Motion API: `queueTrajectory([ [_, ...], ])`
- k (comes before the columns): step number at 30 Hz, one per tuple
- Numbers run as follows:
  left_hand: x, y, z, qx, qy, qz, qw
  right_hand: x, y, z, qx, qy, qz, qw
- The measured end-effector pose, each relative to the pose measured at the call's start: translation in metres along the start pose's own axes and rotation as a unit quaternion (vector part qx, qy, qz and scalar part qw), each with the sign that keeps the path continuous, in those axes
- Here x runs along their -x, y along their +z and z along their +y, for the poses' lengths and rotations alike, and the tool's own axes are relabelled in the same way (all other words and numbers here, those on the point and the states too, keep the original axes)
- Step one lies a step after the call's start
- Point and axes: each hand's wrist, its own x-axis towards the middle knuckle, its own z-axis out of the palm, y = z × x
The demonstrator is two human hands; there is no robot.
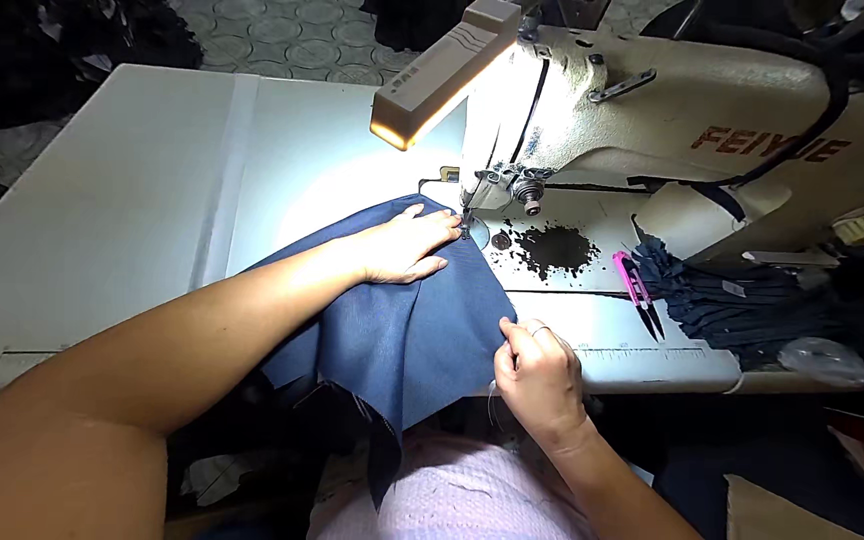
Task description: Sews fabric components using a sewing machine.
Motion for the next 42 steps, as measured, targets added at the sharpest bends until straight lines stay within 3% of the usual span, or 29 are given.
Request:
queueTrajectory([
  [4, 0.001, -0.013, 0.004, -0.017, -0.031, -0.034, 0.999, -0.003, 0.001, -0.002, 0.001, 0.001, -0.008, 1.0],
  [7, 0.038, -0.022, 0.032, -0.093, -0.084, 0.09, 0.988, -0.002, 0.001, -0.001, -0.005, 0.001, -0.016, 1.0],
  [10, 0.114, -0.032, 0.092, -0.116, -0.317, 0.227, 0.914, -0.001, 0.002, 0.0, -0.005, 0.001, -0.012, 1.0],
  [13, 0.182, -0.018, 0.109, 0.02, -0.555, 0.155, 0.817, -0.001, 0.002, -0.001, -0.01, 0.008, -0.024, 1.0],
  [16, 0.201, 0.008, 0.093, 0.19, -0.604, 0.119, 0.765, -0.002, 0.0, -0.003, -0.017, 0.018, -0.034, 0.999],
  [19, 0.2, -0.007, 0.072, 0.273, -0.56, 0.139, 0.77, -0.003, -0.005, -0.006, -0.029, 0.025, -0.062, 0.997],
  [21, 0.199, -0.032, 0.043, 0.202, -0.512, 0.205, 0.809, -0.005, -0.01, -0.009, -0.042, 0.033, -0.091, 0.994],
  [24, 0.185, -0.085, 0.002, 0.059, -0.468, 0.278, 0.837, -0.007, -0.014, -0.011, -0.046, 0.041, -0.114, 0.992],
  [27, 0.147, -0.115, 0.029, 0.001, -0.447, 0.275, 0.851, -0.007, -0.018, -0.011, -0.058, 0.048, -0.122, 0.99],
  [28, 0.132, -0.108, 0.053, -0.029, -0.392, 0.284, 0.875, -0.006, -0.018, -0.01, -0.065, 0.046, -0.115, 0.99],
  [30, 0.104, -0.066, 0.102, -0.075, -0.195, 0.3, 0.931, -0.005, -0.017, -0.007, -0.085, 0.042, -0.104, 0.99],
  [32, 0.081, -0.011, 0.147, -0.044, -0.082, 0.234, 0.968, -0.006, -0.014, -0.002, -0.11, 0.039, -0.097, 0.988],
  [34, 0.072, 0.033, 0.166, -0.02, -0.042, 0.178, 0.983, -0.009, -0.015, 0.003, -0.138, 0.04, -0.102, 0.984],
  [36, 0.072, 0.059, 0.162, 0.011, -0.034, 0.184, 0.982, -0.009, -0.017, 0.006, -0.163, 0.048, -0.114, 0.979],
  [42, 0.077, 0.059, 0.15, 0.042, -0.016, 0.231, 0.972, -0.009, -0.017, 0.013, -0.207, 0.062, -0.121, 0.969],
])
